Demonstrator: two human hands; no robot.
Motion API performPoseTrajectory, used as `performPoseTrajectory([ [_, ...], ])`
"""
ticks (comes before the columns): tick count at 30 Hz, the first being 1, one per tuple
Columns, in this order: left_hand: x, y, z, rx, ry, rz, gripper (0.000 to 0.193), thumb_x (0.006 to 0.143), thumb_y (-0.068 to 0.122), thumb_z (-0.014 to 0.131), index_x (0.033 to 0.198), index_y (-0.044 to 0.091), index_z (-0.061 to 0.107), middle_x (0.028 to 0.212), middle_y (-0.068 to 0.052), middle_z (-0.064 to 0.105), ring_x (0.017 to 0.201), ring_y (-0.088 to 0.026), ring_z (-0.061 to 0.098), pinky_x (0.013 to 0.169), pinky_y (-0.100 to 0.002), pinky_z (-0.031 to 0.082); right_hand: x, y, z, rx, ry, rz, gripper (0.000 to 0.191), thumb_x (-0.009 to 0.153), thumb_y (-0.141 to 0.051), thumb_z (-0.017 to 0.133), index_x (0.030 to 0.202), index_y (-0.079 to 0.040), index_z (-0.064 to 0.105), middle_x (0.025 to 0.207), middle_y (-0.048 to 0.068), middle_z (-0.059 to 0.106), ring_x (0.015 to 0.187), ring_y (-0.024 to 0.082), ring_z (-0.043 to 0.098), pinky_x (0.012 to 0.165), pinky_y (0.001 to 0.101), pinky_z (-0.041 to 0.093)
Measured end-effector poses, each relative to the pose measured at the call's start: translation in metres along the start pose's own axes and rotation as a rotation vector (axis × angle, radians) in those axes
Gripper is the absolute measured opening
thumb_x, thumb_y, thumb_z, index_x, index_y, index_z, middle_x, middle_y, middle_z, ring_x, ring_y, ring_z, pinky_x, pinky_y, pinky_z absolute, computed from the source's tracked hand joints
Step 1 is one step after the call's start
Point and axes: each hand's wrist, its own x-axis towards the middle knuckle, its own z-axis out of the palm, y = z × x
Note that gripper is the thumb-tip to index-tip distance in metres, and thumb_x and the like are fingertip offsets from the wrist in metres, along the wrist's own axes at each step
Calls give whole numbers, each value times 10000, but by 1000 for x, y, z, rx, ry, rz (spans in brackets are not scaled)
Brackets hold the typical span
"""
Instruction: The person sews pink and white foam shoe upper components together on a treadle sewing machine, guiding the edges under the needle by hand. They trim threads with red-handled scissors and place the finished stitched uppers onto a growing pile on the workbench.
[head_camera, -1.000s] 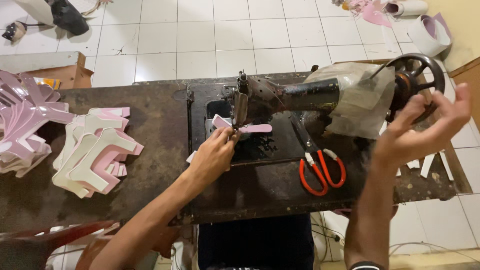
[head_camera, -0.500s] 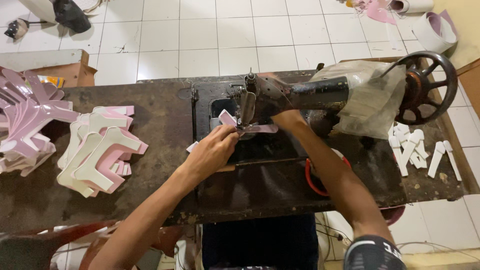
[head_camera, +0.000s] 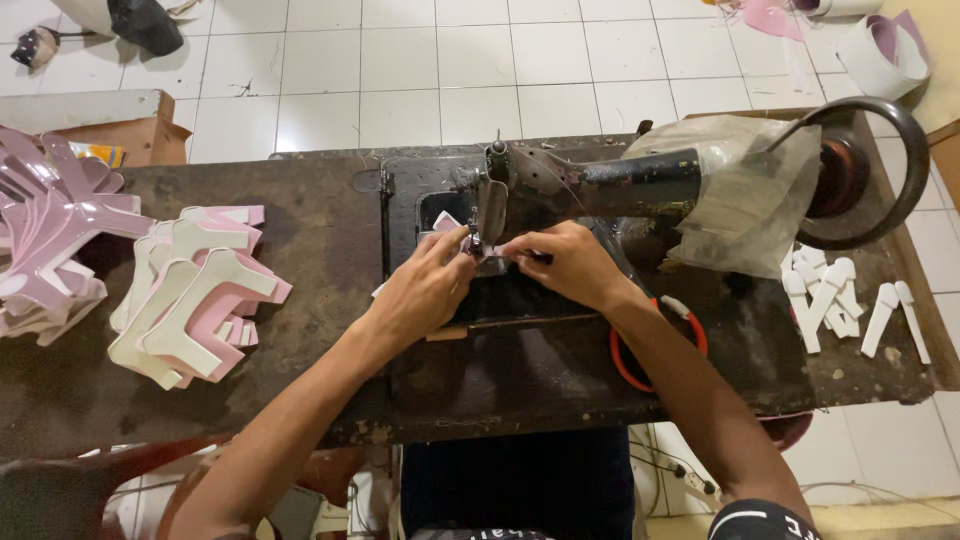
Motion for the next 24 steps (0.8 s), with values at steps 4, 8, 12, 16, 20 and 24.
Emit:
performPoseTrajectory([
  [4, 2, 2, -1, -7, 22, 30, 222, 962, 71, 635, 1155, -37, 652, 1279, -194, 648, 1193, -379, 583, 1038, -458, 499, -2, 6, 2, -9, -3, 20, 167, 852, -106, 785, 1013, -150, 775, 821, 93, 742, 713, 281, 724, 651, 377, 569],
  [8, 3, 4, -2, -26, 25, 11, 177, 964, 84, 645, 1114, -10, 647, 1278, -173, 660, 1200, -385, 580, 1037, -455, 489, -4, 8, 3, -21, 15, -8, 155, 861, -102, 782, 1010, -145, 770, 839, 93, 745, 729, 285, 716, 674, 385, 567],
  [12, 2, 5, 0, -7, 28, 6, 190, 940, 76, 655, 1106, -17, 645, 1290, -179, 658, 1194, -398, 573, 1027, -459, 488, -3, 8, 3, -32, 17, 3, 157, 843, -112, 791, 996, -143, 774, 829, 91, 748, 724, 288, 708, 678, 397, 561],
  [16, 1, 10, 4, -35, 70, -32, 182, 939, 69, 670, 1099, -11, 641, 1294, -178, 661, 1201, -397, 572, 1047, -457, 491, -4, 4, 2, -59, 15, 20, 140, 854, -125, 788, 992, -145, 780, 800, 88, 744, 707, 282, 702, 671, 399, 553],
  [20, 1, 9, -3, -129, 77, -104, 218, 922, 113, 709, 1089, 0, 627, 1246, -179, 670, 1232, -398, 577, 1060, -470, 481, -5, 3, 2, -42, 17, -4, 139, 860, -137, 782, 997, -117, 778, 810, 89, 747, 737, 263, 713, 692, 406, 553],
  [24, 7, 1, -14, -210, 4, -123, 290, 933, 134, 710, 1173, -1, 618, 1196, -180, 675, 1240, -377, 590, 1058, -473, 480, 4, 17, 3, 9, -134, 569, 142, 900, -142, 760, 1033, -93, 761, 828, 76, 735, 747, 224, 699, 693, 378, 548],
])
